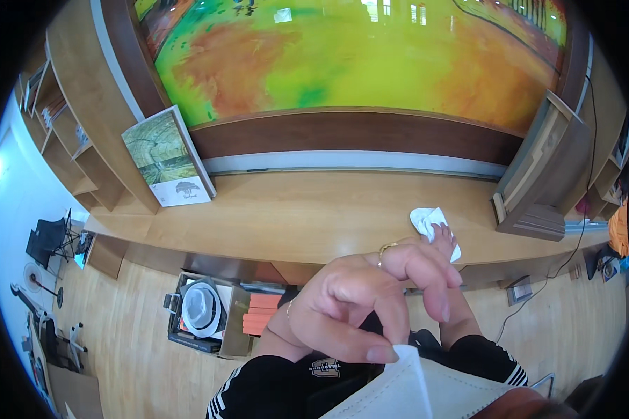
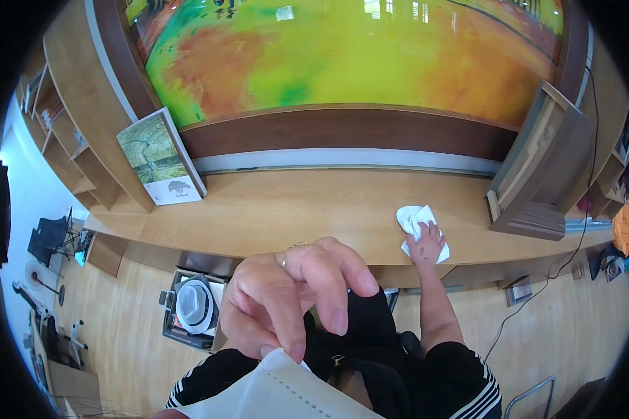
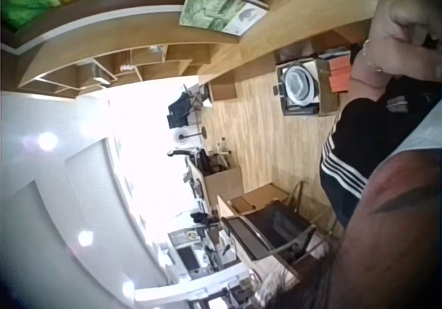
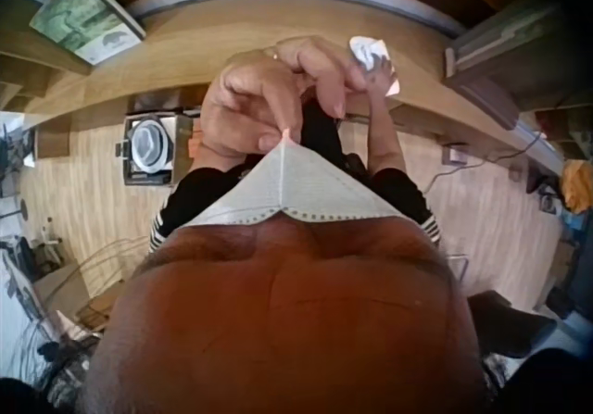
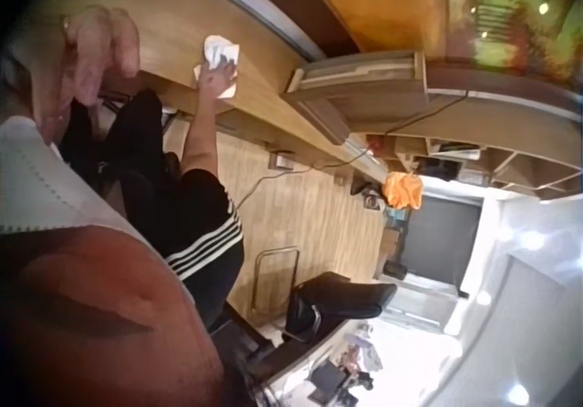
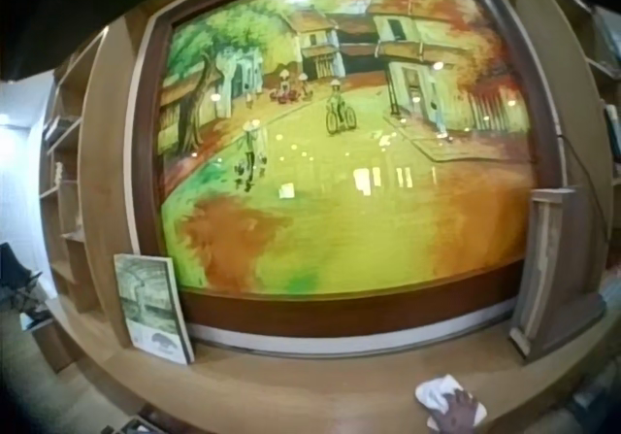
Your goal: The person cleans a long wooden shelf by wiping down the surface with a cloth.
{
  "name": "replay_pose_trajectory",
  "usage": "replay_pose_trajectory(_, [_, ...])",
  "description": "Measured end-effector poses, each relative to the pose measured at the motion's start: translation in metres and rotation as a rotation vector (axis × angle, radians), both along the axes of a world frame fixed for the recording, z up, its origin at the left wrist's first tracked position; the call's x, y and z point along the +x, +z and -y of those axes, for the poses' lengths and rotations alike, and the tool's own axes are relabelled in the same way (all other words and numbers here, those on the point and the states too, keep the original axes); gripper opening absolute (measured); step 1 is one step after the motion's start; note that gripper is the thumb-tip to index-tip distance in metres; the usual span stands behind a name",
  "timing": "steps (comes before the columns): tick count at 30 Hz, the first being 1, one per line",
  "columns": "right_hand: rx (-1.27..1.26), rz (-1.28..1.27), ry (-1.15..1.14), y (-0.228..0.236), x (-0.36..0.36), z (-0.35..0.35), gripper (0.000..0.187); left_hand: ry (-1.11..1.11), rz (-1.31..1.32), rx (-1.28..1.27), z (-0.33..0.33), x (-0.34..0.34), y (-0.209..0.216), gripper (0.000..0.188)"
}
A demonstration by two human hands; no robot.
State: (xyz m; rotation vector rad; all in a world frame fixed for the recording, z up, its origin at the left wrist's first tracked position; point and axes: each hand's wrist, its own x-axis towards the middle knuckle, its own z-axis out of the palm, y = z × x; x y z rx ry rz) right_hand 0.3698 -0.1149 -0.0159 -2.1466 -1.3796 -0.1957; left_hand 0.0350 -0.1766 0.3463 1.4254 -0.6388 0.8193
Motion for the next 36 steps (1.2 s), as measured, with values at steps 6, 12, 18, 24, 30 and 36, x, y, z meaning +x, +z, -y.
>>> replay_pose_trajectory(6, [-0.042,-0.02,-0.069,0.006,-0.005,-0.001,0.055,-0.018,-0.003,-0.015,0.001,0.001,-0.001,0.013])
replay_pose_trajectory(12, [0.079,0.117,-0.006,-0.012,0.004,0.001,0.053,0.001,-0.018,0.01,0.003,0.002,-0.003,0.011])
replay_pose_trajectory(18, [-0.04,-0.034,-0.063,0.015,-0.009,-0.003,0.053,0.069,-0.017,-0.012,0.013,0.004,-0.005,0.012])
replay_pose_trajectory(24, [-0.037,-0.032,-0.064,0.011,-0.004,0.002,0.053,0.675,-0.137,-0.146,-0.014,0.018,-0.048,0.021])
replay_pose_trajectory(30, [-0.028,-0.017,-0.056,0.01,-0.007,0.001,0.054,1.791,-0.873,0.537,-0.162,-0.017,-0.255,0.047])
replay_pose_trajectory(36, [-0.079,-0.028,-0.083,0.011,-0.011,-0.007,0.057,2.148,-1.236,0.284,-0.204,-0.091,-0.357,0.06])
